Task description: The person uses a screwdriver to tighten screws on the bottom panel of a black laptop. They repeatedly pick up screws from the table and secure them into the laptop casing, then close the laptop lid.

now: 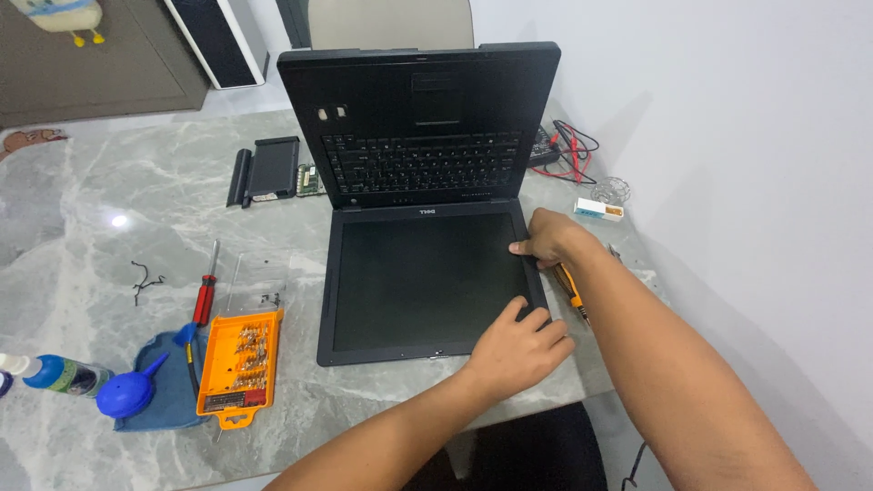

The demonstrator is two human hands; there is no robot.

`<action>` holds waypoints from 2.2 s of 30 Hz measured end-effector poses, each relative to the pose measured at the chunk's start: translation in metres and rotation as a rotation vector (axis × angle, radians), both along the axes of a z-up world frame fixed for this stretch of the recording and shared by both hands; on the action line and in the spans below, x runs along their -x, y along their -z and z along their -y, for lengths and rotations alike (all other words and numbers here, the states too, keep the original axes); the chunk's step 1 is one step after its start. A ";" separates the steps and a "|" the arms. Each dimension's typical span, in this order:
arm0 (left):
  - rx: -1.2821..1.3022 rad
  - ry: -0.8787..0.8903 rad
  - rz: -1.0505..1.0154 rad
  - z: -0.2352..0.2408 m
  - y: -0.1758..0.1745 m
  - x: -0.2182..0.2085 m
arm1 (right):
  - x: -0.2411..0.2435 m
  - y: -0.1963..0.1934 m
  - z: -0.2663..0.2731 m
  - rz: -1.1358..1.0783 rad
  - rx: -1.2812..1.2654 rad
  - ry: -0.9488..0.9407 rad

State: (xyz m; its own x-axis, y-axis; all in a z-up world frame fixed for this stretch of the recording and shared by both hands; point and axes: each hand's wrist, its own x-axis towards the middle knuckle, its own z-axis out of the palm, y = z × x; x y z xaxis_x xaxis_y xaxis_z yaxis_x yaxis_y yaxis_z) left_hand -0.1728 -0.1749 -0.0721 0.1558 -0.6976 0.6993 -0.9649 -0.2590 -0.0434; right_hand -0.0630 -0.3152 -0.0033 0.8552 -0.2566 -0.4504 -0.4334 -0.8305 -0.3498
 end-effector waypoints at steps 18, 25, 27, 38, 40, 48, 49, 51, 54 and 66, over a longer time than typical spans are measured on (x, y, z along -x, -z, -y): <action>0.468 -0.668 -0.577 -0.151 -0.041 0.017 | -0.019 -0.044 0.002 0.919 0.139 -0.022; 0.156 -1.028 -0.903 -0.187 -0.018 0.038 | -0.050 -0.119 -0.049 1.491 0.261 -0.462; 0.024 -1.140 -1.049 -0.186 -0.018 0.039 | -0.073 -0.123 -0.058 1.258 0.408 -0.553; 0.146 -1.022 -1.161 -0.214 0.000 0.055 | -0.103 -0.119 -0.094 1.070 0.451 -0.474; 0.156 -1.021 -1.190 -0.214 0.006 0.061 | -0.101 -0.120 -0.094 1.086 0.432 -0.488; 0.141 -1.040 -1.258 -0.218 0.032 0.077 | -0.108 -0.128 -0.111 1.040 0.235 -0.579; 0.142 -1.035 -1.254 -0.218 0.034 0.076 | -0.104 -0.132 -0.113 1.045 0.240 -0.576; 0.061 -1.052 -1.251 -0.221 0.039 0.076 | -0.098 -0.138 -0.124 0.967 0.127 -0.606; -0.046 -0.987 -1.353 -0.224 0.011 0.073 | -0.099 -0.141 -0.129 0.961 0.098 -0.640; 0.345 -1.081 -1.601 -0.223 -0.028 0.063 | -0.111 -0.135 -0.141 1.032 -0.077 -0.901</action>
